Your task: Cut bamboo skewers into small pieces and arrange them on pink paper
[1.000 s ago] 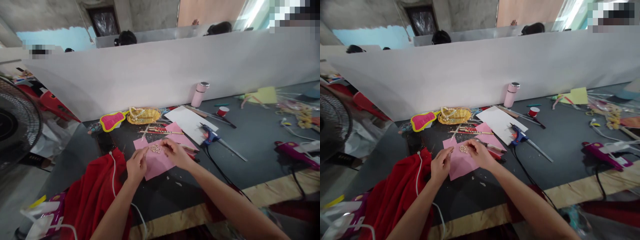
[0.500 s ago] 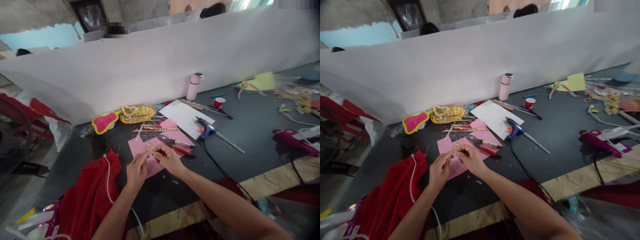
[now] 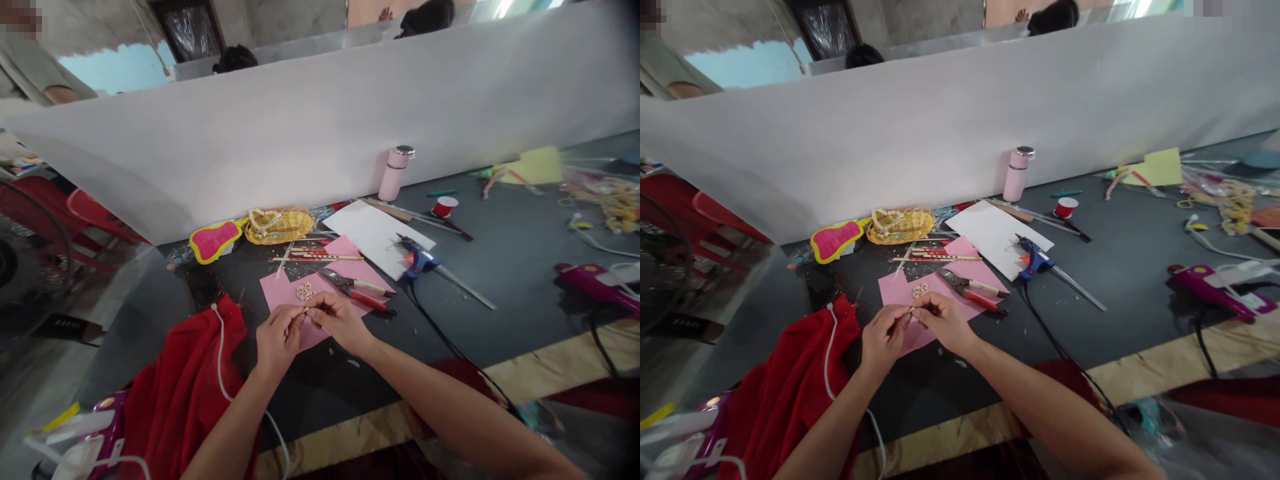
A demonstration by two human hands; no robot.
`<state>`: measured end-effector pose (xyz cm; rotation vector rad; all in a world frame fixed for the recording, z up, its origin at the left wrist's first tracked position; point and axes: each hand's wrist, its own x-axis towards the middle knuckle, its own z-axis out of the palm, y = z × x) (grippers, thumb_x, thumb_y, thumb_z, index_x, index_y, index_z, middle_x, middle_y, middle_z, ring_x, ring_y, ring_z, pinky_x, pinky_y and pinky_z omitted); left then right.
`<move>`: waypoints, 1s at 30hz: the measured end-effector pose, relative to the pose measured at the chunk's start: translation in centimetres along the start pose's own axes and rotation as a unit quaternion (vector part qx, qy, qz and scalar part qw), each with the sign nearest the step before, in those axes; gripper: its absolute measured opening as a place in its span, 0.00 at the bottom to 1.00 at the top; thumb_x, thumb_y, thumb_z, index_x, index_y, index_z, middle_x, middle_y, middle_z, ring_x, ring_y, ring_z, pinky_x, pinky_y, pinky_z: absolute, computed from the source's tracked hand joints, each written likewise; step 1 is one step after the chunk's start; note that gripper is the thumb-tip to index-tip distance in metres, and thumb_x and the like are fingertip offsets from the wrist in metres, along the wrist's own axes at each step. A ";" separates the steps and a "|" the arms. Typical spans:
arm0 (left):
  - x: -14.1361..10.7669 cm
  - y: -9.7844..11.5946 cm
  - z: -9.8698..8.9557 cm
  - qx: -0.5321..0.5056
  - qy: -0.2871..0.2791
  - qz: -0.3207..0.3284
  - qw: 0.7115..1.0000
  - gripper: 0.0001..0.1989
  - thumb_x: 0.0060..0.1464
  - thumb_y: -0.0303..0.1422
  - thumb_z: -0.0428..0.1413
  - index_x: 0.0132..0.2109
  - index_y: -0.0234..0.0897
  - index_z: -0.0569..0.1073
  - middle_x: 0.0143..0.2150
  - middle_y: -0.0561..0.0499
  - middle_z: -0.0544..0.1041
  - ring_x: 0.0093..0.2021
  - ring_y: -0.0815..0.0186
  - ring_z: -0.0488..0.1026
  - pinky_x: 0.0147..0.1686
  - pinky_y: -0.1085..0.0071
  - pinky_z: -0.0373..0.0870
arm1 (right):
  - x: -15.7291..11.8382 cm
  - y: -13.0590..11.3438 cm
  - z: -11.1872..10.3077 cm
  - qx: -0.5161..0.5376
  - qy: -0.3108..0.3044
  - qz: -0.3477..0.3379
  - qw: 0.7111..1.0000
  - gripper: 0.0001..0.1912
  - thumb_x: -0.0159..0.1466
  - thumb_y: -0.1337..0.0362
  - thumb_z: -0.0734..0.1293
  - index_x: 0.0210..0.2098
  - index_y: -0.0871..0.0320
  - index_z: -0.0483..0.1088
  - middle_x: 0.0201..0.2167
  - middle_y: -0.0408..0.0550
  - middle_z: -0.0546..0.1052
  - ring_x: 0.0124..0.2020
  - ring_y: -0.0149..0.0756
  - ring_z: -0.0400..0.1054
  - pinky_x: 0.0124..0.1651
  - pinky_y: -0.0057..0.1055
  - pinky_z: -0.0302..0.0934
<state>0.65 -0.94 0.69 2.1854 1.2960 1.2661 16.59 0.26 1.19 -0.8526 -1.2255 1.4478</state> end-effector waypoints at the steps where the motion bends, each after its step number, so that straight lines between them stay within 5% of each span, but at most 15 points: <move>1: 0.0 0.0 0.0 -0.003 0.000 -0.003 1.000 0.08 0.56 0.26 0.52 0.41 0.38 0.73 0.37 0.49 0.77 0.39 0.67 0.74 0.41 0.72 0.70 | 0.0 0.0 0.0 -0.003 0.003 0.004 1.000 0.12 0.55 0.56 0.70 0.32 0.58 0.70 0.23 0.39 0.67 0.24 0.27 0.59 0.28 0.27 0.56; 18: 0.4 0.7 -0.2 0.017 -0.050 -0.066 0.996 0.07 0.58 0.32 0.50 0.38 0.38 0.71 0.34 0.50 0.76 0.35 0.68 0.73 0.36 0.74 0.67 | 0.0 0.3 -0.1 -0.045 -0.011 0.006 0.999 0.12 0.57 0.55 0.68 0.32 0.57 0.67 0.24 0.39 0.67 0.24 0.27 0.60 0.28 0.27 0.57; 30: -0.3 0.1 0.2 -0.083 -0.038 -0.151 0.984 0.07 0.57 0.35 0.52 0.39 0.38 0.72 0.30 0.53 0.78 0.27 0.70 0.75 0.27 0.77 0.70 | -0.5 0.3 0.4 -0.082 -0.010 -0.020 0.996 0.11 0.62 0.55 0.64 0.32 0.57 0.64 0.26 0.40 0.66 0.26 0.28 0.61 0.30 0.27 0.58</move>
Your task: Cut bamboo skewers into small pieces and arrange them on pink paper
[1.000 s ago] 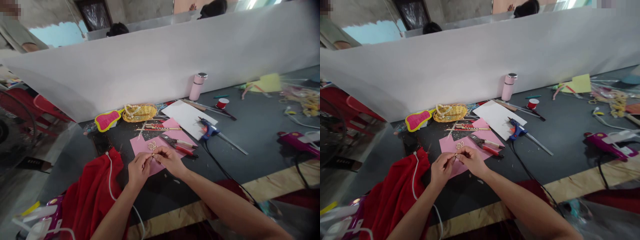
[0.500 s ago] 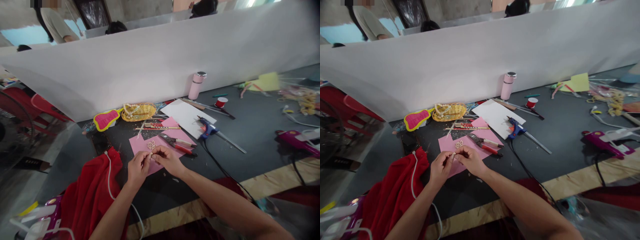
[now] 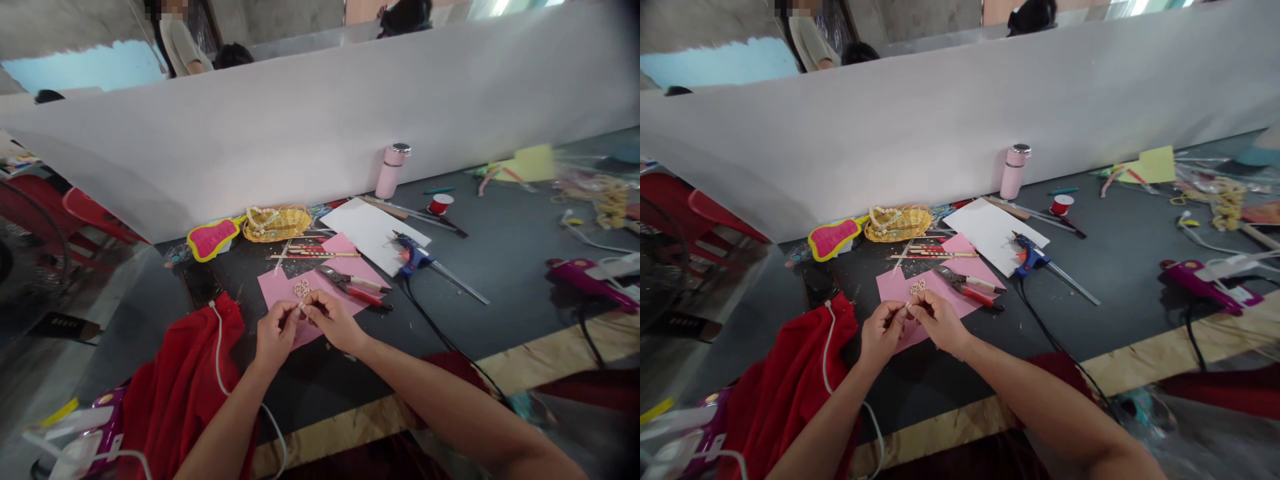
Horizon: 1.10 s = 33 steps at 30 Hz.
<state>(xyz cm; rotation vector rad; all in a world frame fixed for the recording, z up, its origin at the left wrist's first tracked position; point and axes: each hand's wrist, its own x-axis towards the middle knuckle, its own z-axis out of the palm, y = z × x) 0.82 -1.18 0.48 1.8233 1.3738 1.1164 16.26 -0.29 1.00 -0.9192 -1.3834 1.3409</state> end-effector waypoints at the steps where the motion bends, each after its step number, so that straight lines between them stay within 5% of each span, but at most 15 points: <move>1: 0.0 0.0 0.0 -0.002 -0.002 -0.002 1.000 0.07 0.57 0.35 0.52 0.38 0.38 0.72 0.30 0.53 0.78 0.27 0.70 0.75 0.27 0.77 0.70 | 0.0 0.0 0.0 -0.007 0.002 -0.002 1.000 0.11 0.62 0.55 0.64 0.32 0.57 0.64 0.26 0.40 0.66 0.26 0.29 0.61 0.31 0.27 0.58; 33: -0.1 0.9 -0.2 0.006 0.002 0.005 1.000 0.06 0.55 0.32 0.53 0.36 0.36 0.73 0.29 0.53 0.78 0.29 0.70 0.75 0.30 0.78 0.69 | -0.2 0.4 0.0 -0.012 -0.024 -0.023 0.999 0.11 0.64 0.56 0.61 0.31 0.58 0.62 0.24 0.40 0.64 0.25 0.27 0.59 0.30 0.26 0.56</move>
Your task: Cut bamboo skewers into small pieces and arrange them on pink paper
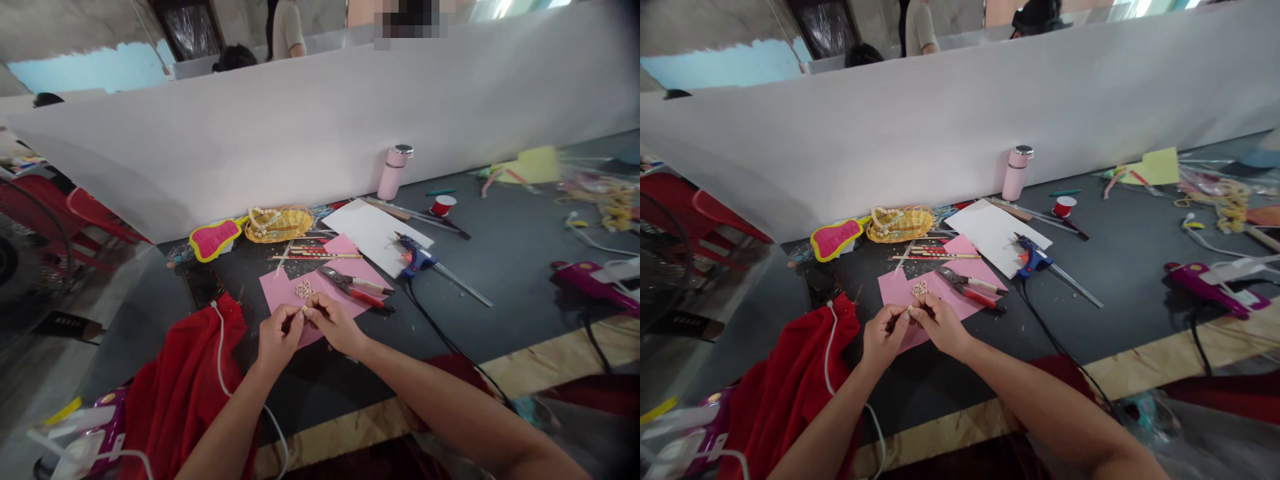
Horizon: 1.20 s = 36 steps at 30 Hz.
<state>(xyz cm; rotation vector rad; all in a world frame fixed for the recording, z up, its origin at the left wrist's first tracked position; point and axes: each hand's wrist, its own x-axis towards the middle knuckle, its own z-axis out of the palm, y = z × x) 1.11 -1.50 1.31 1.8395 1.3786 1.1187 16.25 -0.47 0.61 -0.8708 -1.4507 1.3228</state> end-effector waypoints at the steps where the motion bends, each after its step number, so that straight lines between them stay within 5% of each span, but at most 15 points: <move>1: 0.0 0.0 0.0 0.001 0.001 0.000 1.000 0.06 0.55 0.33 0.53 0.36 0.36 0.73 0.29 0.53 0.78 0.28 0.70 0.74 0.30 0.78 0.68 | 0.0 0.0 0.0 -0.001 -0.001 0.000 1.000 0.11 0.65 0.56 0.61 0.31 0.58 0.62 0.24 0.40 0.64 0.25 0.27 0.59 0.30 0.26 0.56; 36: -0.2 0.1 -0.2 0.010 -0.008 0.017 1.000 0.06 0.56 0.32 0.52 0.36 0.36 0.73 0.29 0.52 0.78 0.29 0.69 0.75 0.30 0.77 0.69 | -0.1 0.0 0.1 0.033 -0.012 -0.004 0.999 0.11 0.65 0.56 0.61 0.32 0.58 0.62 0.24 0.40 0.65 0.24 0.27 0.59 0.28 0.25 0.57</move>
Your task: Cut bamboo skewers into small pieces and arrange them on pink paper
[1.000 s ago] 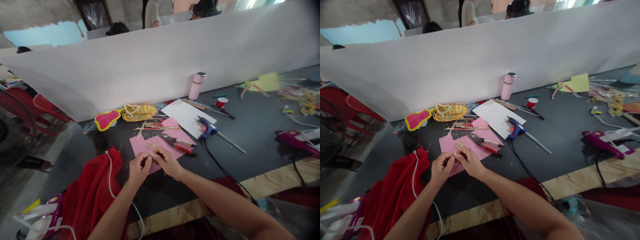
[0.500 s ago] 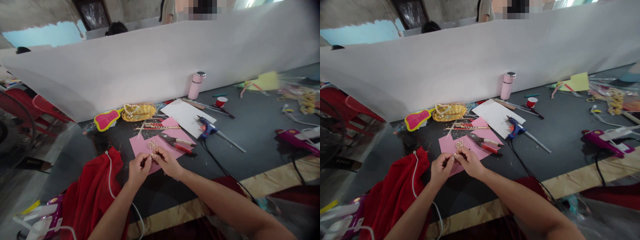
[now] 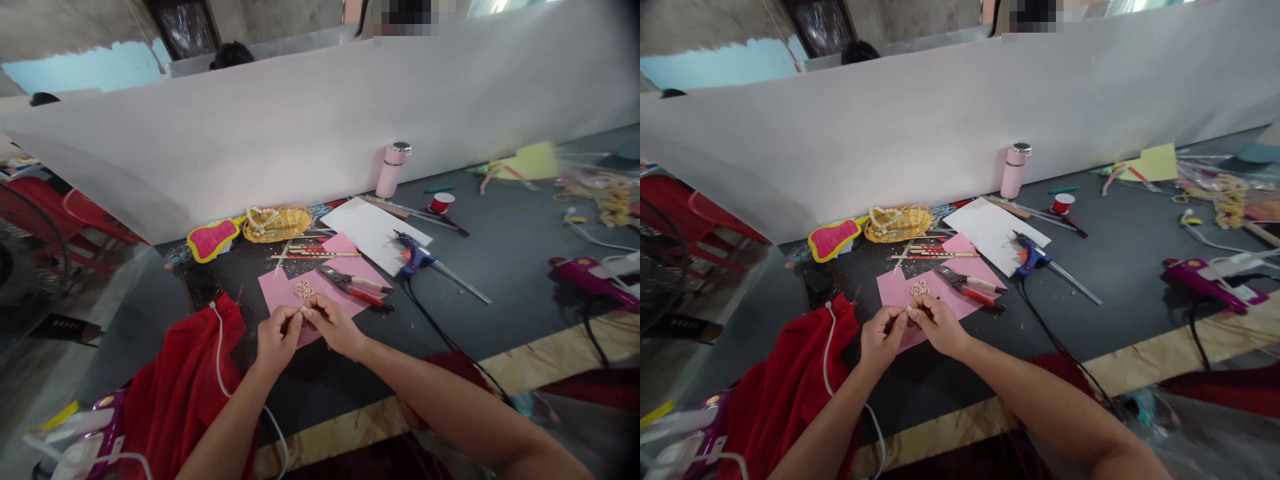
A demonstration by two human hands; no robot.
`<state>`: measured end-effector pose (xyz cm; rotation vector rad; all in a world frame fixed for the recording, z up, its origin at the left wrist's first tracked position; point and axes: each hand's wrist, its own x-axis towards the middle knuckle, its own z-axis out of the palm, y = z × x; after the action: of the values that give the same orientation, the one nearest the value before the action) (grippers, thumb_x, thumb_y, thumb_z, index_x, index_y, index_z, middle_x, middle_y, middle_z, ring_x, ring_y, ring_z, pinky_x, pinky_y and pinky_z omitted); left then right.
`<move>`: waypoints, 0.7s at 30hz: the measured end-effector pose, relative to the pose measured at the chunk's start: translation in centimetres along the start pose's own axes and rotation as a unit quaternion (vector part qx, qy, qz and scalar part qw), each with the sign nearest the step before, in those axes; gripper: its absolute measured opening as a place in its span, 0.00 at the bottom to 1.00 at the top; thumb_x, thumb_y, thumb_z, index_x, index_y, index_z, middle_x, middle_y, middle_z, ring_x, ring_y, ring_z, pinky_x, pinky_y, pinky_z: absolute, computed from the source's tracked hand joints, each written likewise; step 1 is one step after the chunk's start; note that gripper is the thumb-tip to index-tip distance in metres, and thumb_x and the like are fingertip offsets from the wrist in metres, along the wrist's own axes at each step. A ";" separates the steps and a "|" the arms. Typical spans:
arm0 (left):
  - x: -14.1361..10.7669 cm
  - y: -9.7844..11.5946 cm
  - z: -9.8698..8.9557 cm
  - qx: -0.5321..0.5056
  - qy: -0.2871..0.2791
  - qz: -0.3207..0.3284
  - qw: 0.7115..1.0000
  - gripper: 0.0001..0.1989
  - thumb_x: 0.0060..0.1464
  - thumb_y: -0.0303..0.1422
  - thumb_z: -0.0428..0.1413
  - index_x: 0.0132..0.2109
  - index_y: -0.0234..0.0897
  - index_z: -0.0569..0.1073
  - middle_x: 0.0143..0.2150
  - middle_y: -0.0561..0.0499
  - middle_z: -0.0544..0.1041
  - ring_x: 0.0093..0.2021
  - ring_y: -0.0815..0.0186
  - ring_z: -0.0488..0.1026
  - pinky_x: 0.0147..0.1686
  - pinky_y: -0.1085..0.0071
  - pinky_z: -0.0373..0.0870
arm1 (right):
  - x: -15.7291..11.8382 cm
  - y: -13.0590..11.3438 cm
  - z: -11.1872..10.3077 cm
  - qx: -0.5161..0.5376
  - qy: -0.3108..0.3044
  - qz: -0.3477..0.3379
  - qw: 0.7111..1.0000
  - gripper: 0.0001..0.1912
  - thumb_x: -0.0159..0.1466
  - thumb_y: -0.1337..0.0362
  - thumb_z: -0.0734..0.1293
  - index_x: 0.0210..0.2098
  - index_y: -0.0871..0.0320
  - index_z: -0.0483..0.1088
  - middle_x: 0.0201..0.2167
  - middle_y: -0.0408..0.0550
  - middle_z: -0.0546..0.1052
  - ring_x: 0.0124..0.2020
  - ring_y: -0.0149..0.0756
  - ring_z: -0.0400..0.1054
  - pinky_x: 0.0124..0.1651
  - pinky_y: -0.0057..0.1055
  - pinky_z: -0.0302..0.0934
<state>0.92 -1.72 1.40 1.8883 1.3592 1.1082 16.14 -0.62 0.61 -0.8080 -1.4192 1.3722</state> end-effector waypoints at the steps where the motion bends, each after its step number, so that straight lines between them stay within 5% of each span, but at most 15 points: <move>1: 0.0 0.0 0.0 0.002 -0.001 0.002 1.000 0.07 0.56 0.32 0.52 0.36 0.36 0.73 0.29 0.52 0.78 0.29 0.69 0.75 0.30 0.77 0.69 | 0.0 0.0 0.0 0.001 0.001 0.002 1.000 0.11 0.65 0.56 0.61 0.32 0.58 0.62 0.24 0.40 0.65 0.24 0.27 0.59 0.28 0.26 0.57; 21: -0.1 -0.1 0.0 0.001 0.004 -0.011 1.000 0.07 0.55 0.34 0.53 0.36 0.37 0.73 0.29 0.52 0.78 0.28 0.69 0.75 0.30 0.76 0.70 | 0.1 -0.1 0.0 -0.007 0.000 0.008 1.000 0.15 0.64 0.51 0.61 0.31 0.57 0.61 0.24 0.39 0.64 0.24 0.28 0.59 0.29 0.26 0.57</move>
<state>0.87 -1.75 1.26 1.8672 1.3830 1.1062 16.14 -0.58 0.77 -0.8312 -1.4261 1.3759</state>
